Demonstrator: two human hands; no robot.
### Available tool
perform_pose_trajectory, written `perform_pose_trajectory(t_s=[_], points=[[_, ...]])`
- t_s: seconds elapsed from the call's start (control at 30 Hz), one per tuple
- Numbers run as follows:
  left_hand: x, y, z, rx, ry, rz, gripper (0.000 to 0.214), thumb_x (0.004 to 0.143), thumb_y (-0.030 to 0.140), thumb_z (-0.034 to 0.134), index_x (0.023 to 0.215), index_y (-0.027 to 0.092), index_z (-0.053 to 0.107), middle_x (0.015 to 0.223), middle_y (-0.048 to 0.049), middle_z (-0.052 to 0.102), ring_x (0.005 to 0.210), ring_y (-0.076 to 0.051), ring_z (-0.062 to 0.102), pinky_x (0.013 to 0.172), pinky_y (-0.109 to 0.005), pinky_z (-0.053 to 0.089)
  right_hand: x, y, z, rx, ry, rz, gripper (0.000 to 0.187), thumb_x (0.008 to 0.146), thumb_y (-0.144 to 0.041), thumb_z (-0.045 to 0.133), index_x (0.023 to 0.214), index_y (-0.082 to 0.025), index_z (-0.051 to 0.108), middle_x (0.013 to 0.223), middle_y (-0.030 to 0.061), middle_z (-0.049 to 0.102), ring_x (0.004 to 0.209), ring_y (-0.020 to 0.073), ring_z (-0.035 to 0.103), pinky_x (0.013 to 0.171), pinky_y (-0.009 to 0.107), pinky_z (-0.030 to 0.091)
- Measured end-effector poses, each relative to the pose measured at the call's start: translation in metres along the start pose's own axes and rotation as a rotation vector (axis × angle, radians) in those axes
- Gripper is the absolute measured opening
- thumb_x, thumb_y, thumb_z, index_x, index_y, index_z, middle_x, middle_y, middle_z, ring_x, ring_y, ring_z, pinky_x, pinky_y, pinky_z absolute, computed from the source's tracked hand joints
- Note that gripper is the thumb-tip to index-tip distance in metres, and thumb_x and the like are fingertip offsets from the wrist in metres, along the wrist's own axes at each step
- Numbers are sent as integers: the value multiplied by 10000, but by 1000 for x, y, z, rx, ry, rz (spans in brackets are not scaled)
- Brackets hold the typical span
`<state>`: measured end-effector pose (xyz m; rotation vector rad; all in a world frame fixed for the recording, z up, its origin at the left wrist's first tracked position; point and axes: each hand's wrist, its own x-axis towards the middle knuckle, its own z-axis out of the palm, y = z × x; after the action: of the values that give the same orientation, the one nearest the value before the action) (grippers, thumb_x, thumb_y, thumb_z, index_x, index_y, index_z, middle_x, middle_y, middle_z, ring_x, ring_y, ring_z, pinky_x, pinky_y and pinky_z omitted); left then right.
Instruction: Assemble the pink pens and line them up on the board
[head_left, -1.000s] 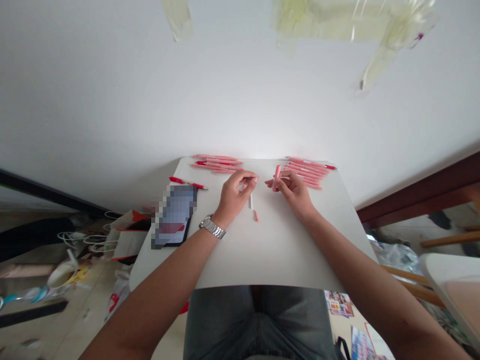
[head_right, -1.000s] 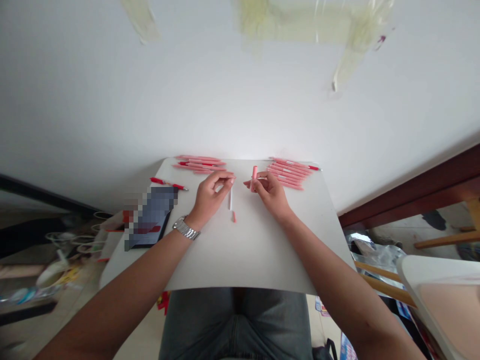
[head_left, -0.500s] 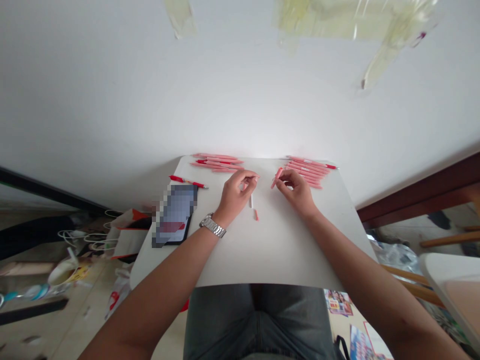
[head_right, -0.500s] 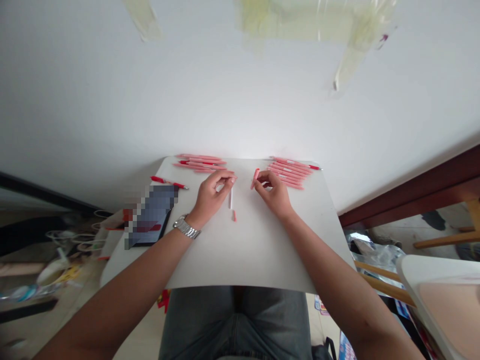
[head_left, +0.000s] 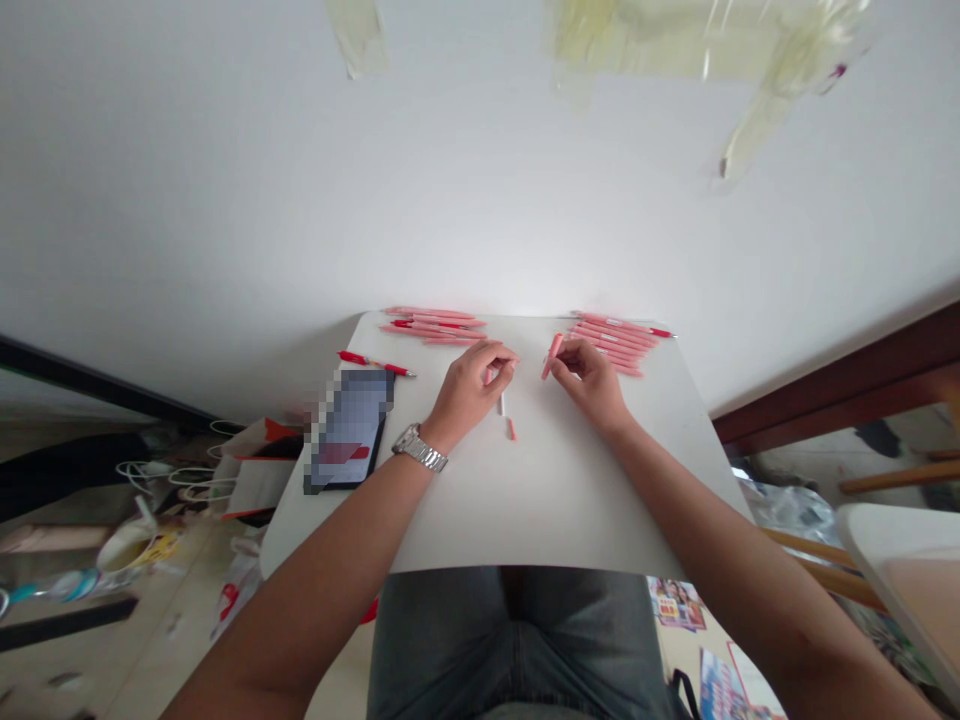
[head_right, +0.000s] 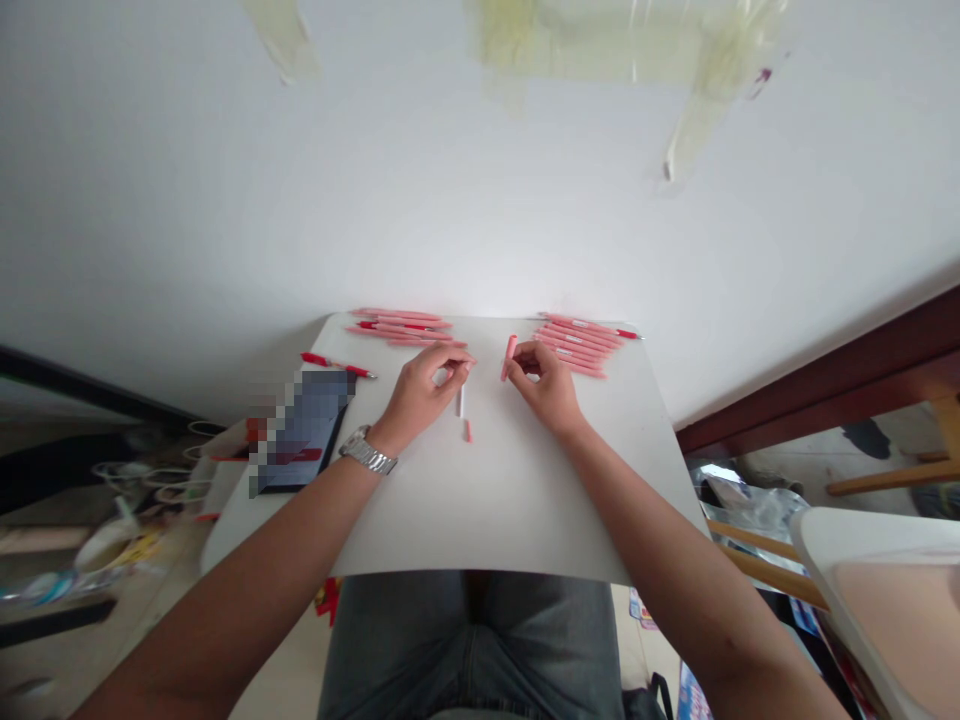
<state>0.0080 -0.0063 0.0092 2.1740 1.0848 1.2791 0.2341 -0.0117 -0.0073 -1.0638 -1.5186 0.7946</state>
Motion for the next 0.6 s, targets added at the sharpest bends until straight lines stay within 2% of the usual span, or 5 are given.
perform_pose_trajectory(t_s=[0.1, 0.23, 0.4, 0.43, 0.6], points=[[1, 0, -4, 32, -60, 21, 134, 1028, 267, 589, 1007, 214, 710, 983, -47, 713, 893, -179, 665, 923, -332, 550, 0, 1, 1, 10, -1, -2, 279, 942, -489, 731, 972, -229, 634, 896, 25, 696, 823, 180, 700, 817, 353, 575], [4, 1, -9, 21, -171, 83, 130, 1020, 227, 579, 966, 218, 697, 909, -12, 700, 831, -167, 646, 1118, -412, 499, 0, 1, 1, 25, -3, 10, 300, 935, -513, 732, 974, -232, 636, 891, 24, 701, 811, 179, 700, 801, 351, 585], [3, 0, -16, 64, -303, 74, 111, 994, 240, 608, 986, 233, 718, 923, -24, 697, 834, -187, 648, 938, -389, 577, 0, 0, 0, 24, 5, 23, 306, 935, -526, 730, 971, -236, 639, 893, 26, 711, 827, 185, 705, 815, 359, 597], [3, 0, -17, 74, -321, 86, 100, 982, 237, 624, 984, 238, 723, 934, -26, 701, 861, -196, 654, 941, -397, 579, 1, 0, -1, 25, 6, 20, 300, 936, -521, 729, 967, -236, 639, 890, 26, 710, 820, 184, 703, 809, 358, 597], [4, 5, -24, 94, -356, 162, 80, 918, 237, 723, 984, 267, 757, 1021, -39, 711, 1120, -259, 670, 1222, -519, 436, 1, 0, -1, 18, 12, 16, 290, 938, -517, 725, 959, -242, 636, 886, 26, 713, 814, 185, 699, 801, 359, 600]])
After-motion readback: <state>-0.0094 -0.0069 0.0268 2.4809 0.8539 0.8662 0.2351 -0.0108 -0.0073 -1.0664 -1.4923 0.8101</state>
